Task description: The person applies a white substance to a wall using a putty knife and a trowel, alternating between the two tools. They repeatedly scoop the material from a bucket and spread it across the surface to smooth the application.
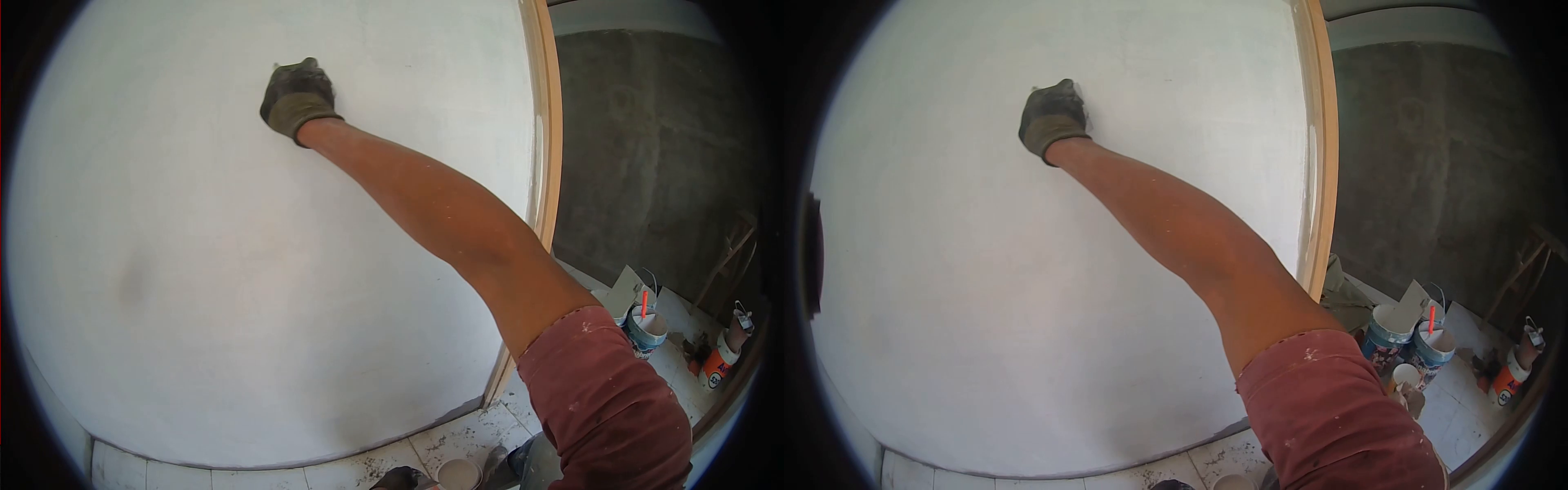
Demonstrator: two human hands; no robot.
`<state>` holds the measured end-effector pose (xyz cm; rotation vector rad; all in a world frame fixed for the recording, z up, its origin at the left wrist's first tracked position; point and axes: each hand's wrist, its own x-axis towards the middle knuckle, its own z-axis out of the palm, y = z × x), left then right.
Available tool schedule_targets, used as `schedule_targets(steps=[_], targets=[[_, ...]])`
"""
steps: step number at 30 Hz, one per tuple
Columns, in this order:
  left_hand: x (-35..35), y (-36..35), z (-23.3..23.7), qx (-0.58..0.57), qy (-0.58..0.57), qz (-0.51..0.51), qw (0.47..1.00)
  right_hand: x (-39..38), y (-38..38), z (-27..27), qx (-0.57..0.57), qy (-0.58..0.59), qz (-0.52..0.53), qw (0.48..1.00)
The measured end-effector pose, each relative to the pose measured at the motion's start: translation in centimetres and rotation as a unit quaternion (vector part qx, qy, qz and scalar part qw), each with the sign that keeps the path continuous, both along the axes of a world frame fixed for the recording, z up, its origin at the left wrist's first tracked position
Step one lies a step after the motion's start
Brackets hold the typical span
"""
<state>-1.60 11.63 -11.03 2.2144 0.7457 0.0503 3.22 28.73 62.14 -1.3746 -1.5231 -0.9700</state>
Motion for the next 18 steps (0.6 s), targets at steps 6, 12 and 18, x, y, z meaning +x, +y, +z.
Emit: schedule_targets(steps=[6, 12, 18], targets=[[-0.9, 0.2, 0.1, 0.0, 0.003, 0.018, 1.0, -3.0, -0.4, -2.7, -0.04, -0.238, -0.041, 0.97], [-1.2, 1.7, -2.2, 0.002, 0.064, 0.027, 0.998, 4.8, -3.2, -3.5, 0.032, -0.466, -0.048, 0.883], [-1.2, 1.2, -2.6, 0.059, 0.05, -0.017, 0.997, 21.2, -3.0, -1.2, 0.075, -0.492, -0.07, 0.865]])
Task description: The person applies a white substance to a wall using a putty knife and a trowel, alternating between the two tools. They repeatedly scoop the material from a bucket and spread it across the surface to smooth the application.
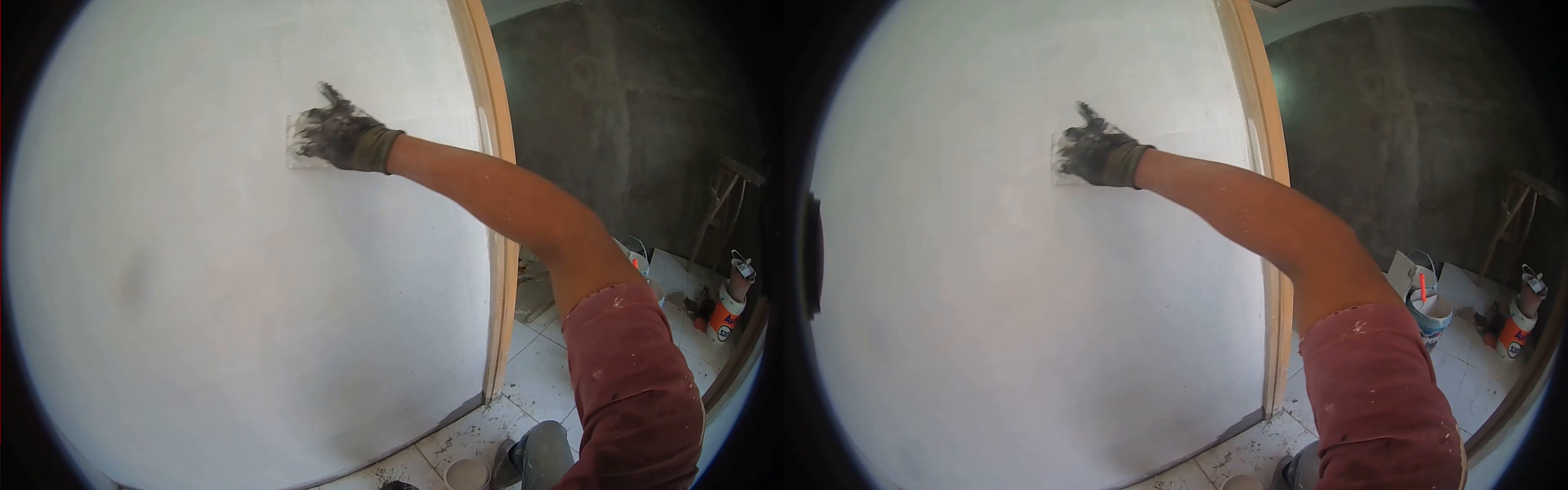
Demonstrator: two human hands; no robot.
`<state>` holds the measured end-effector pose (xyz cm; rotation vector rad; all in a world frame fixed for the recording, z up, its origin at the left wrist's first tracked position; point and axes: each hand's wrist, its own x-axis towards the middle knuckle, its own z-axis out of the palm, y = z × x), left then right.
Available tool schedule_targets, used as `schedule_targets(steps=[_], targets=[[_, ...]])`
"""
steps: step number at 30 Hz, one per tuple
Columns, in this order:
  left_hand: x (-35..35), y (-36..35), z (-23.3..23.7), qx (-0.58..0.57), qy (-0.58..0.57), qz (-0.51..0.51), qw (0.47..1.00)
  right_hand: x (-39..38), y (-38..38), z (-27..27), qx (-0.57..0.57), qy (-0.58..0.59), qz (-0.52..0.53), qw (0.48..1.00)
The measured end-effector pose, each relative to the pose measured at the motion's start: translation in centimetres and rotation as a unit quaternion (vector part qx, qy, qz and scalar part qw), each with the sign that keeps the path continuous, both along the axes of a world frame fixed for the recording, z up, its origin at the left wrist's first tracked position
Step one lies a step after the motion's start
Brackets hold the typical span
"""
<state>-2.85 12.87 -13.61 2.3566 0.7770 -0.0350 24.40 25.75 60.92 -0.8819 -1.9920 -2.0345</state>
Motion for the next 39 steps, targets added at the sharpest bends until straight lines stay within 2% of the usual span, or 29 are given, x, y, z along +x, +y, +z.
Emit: schedule_targets(steps=[2, 3, 4, 5, 6, 8, 9, 11, 13, 14, 17, 19, 20, 22, 24, 26, 29, 31, 33, 34, 35, 36, 37, 38, 39], targets=[[0.2, 1.1, -7.3, 0.072, -0.022, -0.057, 0.996, 5.6, -1.6, 0.1, -0.002, 0.026, -0.036, 0.999], [0.3, 1.5, -10.2, 0.121, -0.034, -0.088, 0.988, 8.5, -2.2, 0.2, 0.015, 0.02, -0.074, 0.997], [0.1, 1.8, -11.8, 0.169, -0.034, -0.106, 0.979, 12.4, -1.5, 0.4, 0.039, -0.001, -0.071, 0.997], [-0.1, 1.9, -12.1, 0.174, -0.115, -0.12, 0.971, 14.7, -2.9, 0.2, 0.035, 0.002, -0.12, 0.992], [-0.1, 2.0, -12.4, 0.173, -0.113, -0.12, 0.971, 17.5, -3.1, 0.1, 0.026, 0.024, -0.105, 0.994], [-0.1, 2.2, -13.1, 0.068, -0.164, -0.101, 0.979, 22.0, -4.6, -0.8, 0.009, 0.072, -0.123, 0.99], [-0.1, 1.9, -12.3, 0.066, -0.162, -0.102, 0.979, 24.1, -5.1, -1.5, -0.008, 0.105, -0.141, 0.984], [-0.2, 0.1, -6.4, -0.102, -0.161, -0.013, 0.982, 27.2, -4.3, -3.7, -0.028, 0.141, -0.161, 0.976], [-0.2, 0.1, -7.3, -0.084, -0.13, -0.013, 0.988, 28.1, -3.7, -6.8, -0.012, 0.277, -0.162, 0.947], [-0.1, 0.3, -7.1, -0.07, -0.108, -0.01, 0.992, 27.8, -3.8, -8.5, -0.033, 0.258, -0.208, 0.943], [0.5, 0.6, -6.3, -0.051, -0.07, -0.001, 0.996, 25.8, -5.5, -12.7, -0.048, 0.269, -0.18, 0.945], [0.5, 0.6, -6.0, -0.049, -0.056, 0.002, 0.997, 23.4, -8.3, -12.7, -0.157, 0.412, -0.2, 0.875], [0.5, 0.7, -6.0, -0.049, -0.051, 0.003, 0.998, 24.0, -8.1, -12.1, -0.157, 0.413, -0.201, 0.874], [0.5, 0.6, -5.8, -0.051, -0.043, 0.009, 0.998, 26.4, -6.9, -8.9, -0.028, 0.417, -0.117, 0.901], [0.5, 0.6, -5.7, -0.053, -0.034, 0.013, 0.998, 27.3, -6.2, -3.4, 0.065, 0.414, -0.036, 0.907], [0.4, 0.3, -5.6, -0.058, -0.024, 0.017, 0.998, 28.7, -4.5, 1.6, 0.093, 0.381, -0.013, 0.92], [-0.1, 0.0, -5.4, -0.065, -0.004, 0.029, 0.997, 27.0, -3.9, 3.5, 0.087, 0.419, -0.011, 0.904], [-0.7, -0.2, -5.0, -0.074, 0.011, 0.05, 0.996, 25.9, -3.6, 2.3, 0.066, 0.459, -0.113, 0.879], [-1.3, -0.6, -4.6, -0.094, 0.034, 0.084, 0.991, 25.5, -3.9, 0.0, 0.037, 0.469, -0.132, 0.873], [-1.3, -0.6, -4.4, -0.098, 0.056, 0.082, 0.99, 25.6, -4.1, -1.4, 0.018, 0.475, -0.146, 0.867], [-1.1, -0.3, -3.9, -0.08, 0.094, 0.027, 0.992, 26.1, -4.0, -3.3, 0.005, 0.475, -0.158, 0.866], [-0.5, -0.2, -2.1, -0.062, 0.127, -0.03, 0.99, 26.9, -3.9, -5.6, 0.008, 0.443, -0.155, 0.883], [0.3, -0.7, -0.2, -0.056, 0.136, -0.037, 0.988, 27.5, -3.7, -7.8, 0.012, 0.411, -0.15, 0.899], [1.3, -1.2, 3.2, -0.048, 0.144, -0.045, 0.987, 27.5, -3.9, -10.2, 0.001, 0.412, -0.16, 0.897], [2.0, -1.3, 4.7, -0.045, 0.154, -0.052, 0.986, 27.2, -4.4, -12.7, -0.007, 0.415, -0.158, 0.896]])
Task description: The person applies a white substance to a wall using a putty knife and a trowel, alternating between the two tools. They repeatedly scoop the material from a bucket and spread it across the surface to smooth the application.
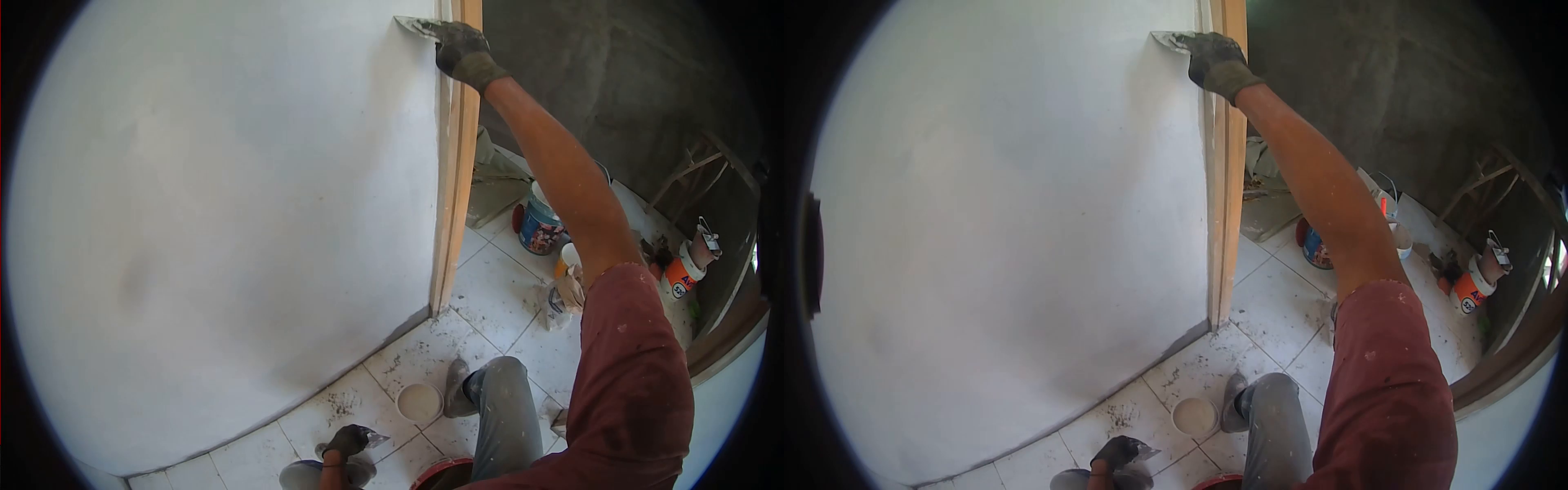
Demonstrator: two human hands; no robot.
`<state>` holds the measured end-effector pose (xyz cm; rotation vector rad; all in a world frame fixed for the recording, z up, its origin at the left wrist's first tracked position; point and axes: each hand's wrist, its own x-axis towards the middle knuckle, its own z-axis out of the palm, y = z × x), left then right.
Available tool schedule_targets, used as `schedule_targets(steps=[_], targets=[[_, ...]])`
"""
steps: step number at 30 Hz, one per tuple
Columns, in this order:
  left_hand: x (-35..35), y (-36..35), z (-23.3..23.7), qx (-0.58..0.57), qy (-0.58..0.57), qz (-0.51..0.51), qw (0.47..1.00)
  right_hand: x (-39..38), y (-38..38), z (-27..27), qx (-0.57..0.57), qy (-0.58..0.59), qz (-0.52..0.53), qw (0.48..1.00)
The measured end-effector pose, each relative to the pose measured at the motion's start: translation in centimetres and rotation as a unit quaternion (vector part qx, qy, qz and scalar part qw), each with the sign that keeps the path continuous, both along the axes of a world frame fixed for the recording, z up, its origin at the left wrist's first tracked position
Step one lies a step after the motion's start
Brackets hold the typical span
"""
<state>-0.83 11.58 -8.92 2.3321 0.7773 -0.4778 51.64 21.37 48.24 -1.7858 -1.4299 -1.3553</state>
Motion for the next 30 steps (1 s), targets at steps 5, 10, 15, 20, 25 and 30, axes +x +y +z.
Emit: schedule_targets(steps=[5, 10, 15, 20, 25, 30], targets=[[0.4, 0.1, 0.0, 0.004, -0.027, 0.003, 1.0, -0.4, -0.7, -10.2, -0.079, 0.036, -0.014, 0.996], [-0.7, 0.6, -2.8, -0.02, -0.048, 0.045, 0.998, 0.3, 1.5, -18.7, -0.015, 0.008, 0.059, 0.998], [-0.7, 0.8, -4.2, -0.027, -0.032, 0.049, 0.998, -2.1, 1.7, -22.1, -0.002, 0.058, 0.021, 0.998], [-1.1, 1.2, -5.4, -0.053, -0.012, 0.068, 0.996, -4.4, 0.0, -25.2, -0.049, 0.178, 0.038, 0.982], [-1.1, 0.7, -2.0, -0.01, 0.009, 0.037, 0.999, -4.3, -2.4, -20.6, 0.03, 0.435, -0.03, 0.9], [-0.9, 0.1, 1.0, -0.002, 0.003, 0.056, 0.998, -1.0, 0.1, -19.7, 0.077, 0.434, -0.097, 0.892]])
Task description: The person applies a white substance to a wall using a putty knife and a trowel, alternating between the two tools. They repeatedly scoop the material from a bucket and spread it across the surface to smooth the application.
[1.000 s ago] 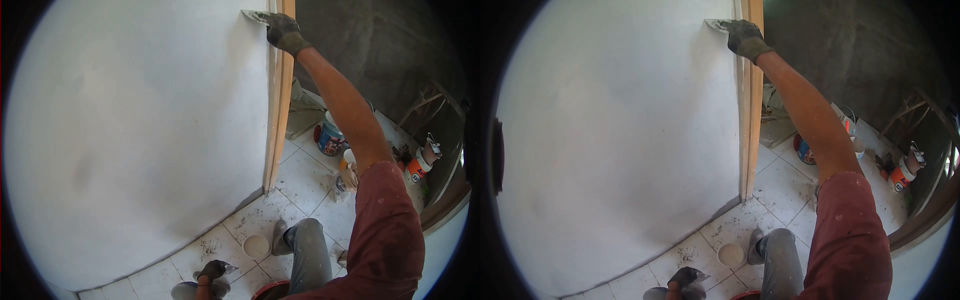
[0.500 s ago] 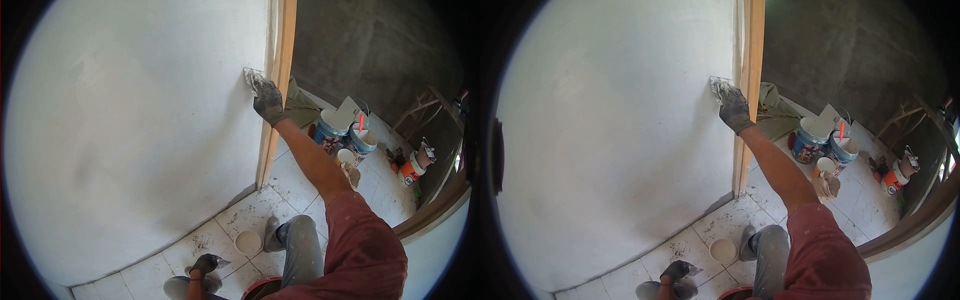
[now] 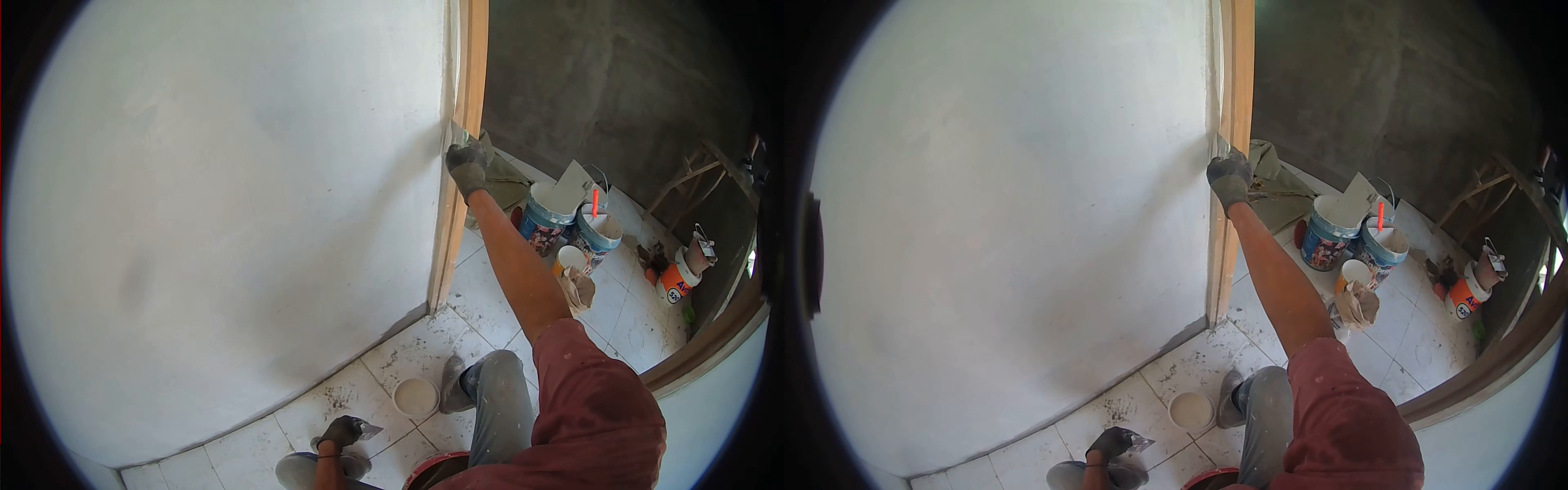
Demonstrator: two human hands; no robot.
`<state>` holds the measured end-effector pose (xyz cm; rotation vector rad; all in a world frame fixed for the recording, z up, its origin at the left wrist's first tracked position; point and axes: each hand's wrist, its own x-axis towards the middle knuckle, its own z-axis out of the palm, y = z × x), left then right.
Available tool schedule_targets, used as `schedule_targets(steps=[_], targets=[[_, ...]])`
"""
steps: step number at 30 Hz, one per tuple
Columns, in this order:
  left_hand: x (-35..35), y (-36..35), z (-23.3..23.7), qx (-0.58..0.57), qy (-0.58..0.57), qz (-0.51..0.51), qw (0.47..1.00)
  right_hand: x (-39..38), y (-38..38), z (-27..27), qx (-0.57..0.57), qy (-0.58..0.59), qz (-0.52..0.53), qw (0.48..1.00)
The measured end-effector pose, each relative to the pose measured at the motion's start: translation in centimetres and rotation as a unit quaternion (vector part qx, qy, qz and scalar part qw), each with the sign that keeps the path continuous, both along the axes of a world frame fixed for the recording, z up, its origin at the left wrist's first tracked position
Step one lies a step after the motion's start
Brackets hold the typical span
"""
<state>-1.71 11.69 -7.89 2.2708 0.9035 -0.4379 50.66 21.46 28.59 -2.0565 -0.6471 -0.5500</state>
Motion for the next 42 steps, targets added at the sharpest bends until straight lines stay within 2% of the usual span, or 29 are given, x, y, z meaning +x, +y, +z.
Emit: schedule_targets(steps=[2, 5, 7, 9, 11, 13, 15, 17, 19, 21, 23, 25, 27, 28, 30, 31, 32, 34, 35, 36, 38, 40, 42], targets=[[0.1, -0.1, 0.1, 0.01, 0.004, 0.006, 1.0, -0.4, 0.6, 0.2, -0.015, 0.018, 0.009, 1.0], [0.5, 0.0, 0.6, -0.002, 0.011, 0.022, 1.0, -3.1, 1.9, 0.3, 0.027, -0.014, 0.004, 1.0], [0.7, 0.2, 0.4, -0.021, 0.014, 0.03, 0.999, -7.0, 1.0, 1.3, -0.007, 0.027, 0.103, 0.994], [0.7, 0.1, -0.5, -0.008, -0.024, 0.023, 0.999, -8.1, 0.9, -0.1, -0.036, -0.062, 0.166, 0.984], [0.8, -0.3, 0.1, -0.009, -0.015, -0.005, 1.0, -8.2, 0.0, 0.8, -0.052, -0.034, 0.166, 0.984], [0.4, 0.1, -0.1, 0.0, -0.006, -0.028, 1.0, -6.0, 1.2, 0.9, 0.056, -0.235, 0.087, 0.967], [-0.3, 0.5, -2.1, 0.014, -0.01, -0.041, 0.999, -6.6, 2.0, 1.1, 0.044, -0.253, 0.067, 0.964], [-0.3, 0.5, -2.6, 0.005, -0.004, -0.038, 0.999, -7.2, 4.8, -2.1, -0.067, -0.314, 0.026, 0.947], [0.2, 0.4, -2.1, 0.001, 0.002, -0.013, 1.0, -8.1, 3.6, -4.2, -0.108, -0.264, 0.138, 0.948], [0.6, 0.5, -1.6, -0.042, 0.021, 0.009, 0.999, -8.2, 0.6, -4.6, -0.131, -0.288, 0.157, 0.935], [0.4, 0.4, -2.2, 0.003, -0.023, -0.04, 0.999, -6.2, -1.4, -3.0, -0.018, -0.185, 0.229, 0.956], [0.3, 0.6, -3.1, -0.021, -0.031, -0.042, 0.998, -5.6, -1.7, 0.4, 0.028, -0.049, 0.075, 0.996], [0.3, 0.7, -3.2, -0.039, -0.036, -0.043, 0.998, -3.4, 0.8, 3.0, 0.06, 0.041, 0.048, 0.996], [0.3, 0.6, -2.9, -0.022, -0.013, -0.044, 0.999, -3.4, 1.3, 3.3, 0.063, 0.042, 0.05, 0.996], [0.6, 0.9, -3.2, -0.001, 0.008, -0.04, 0.999, -7.2, 2.3, 6.5, 0.051, 0.065, 0.062, 0.995], [0.5, 1.1, -4.0, 0.005, 0.018, -0.05, 0.999, -9.7, 2.9, 6.3, 0.075, -0.02, 0.058, 0.995], [0.4, 1.1, -4.6, 0.01, 0.03, -0.06, 0.998, -12.4, 3.1, 6.6, 0.068, -0.052, 0.092, 0.992], [1.2, 0.3, -0.5, 0.006, 0.024, -0.045, 0.999, -17.8, 3.0, 6.5, 0.037, -0.063, 0.132, 0.989], [1.5, -0.2, 1.1, 0.001, 0.016, -0.03, 0.999, -19.5, 3.4, 5.9, 0.028, -0.093, 0.149, 0.984], [1.3, -0.3, 0.7, -0.001, 0.018, -0.031, 0.999, -21.1, 3.4, 5.2, 0.056, -0.164, 0.15, 0.973], [1.3, 0.0, 0.0, -0.046, -0.051, -0.005, 0.998, -22.7, 2.4, 3.7, 0.003, -0.187, 0.217, 0.958], [1.0, -0.2, 0.3, -0.047, -0.057, -0.002, 0.997, -22.7, 1.4, 2.3, -0.001, -0.22, 0.244, 0.945], [0.2, -0.2, 0.1, -0.045, -0.058, 0.004, 0.997, -20.8, 0.0, 1.1, 0.008, -0.276, 0.332, 0.902]])
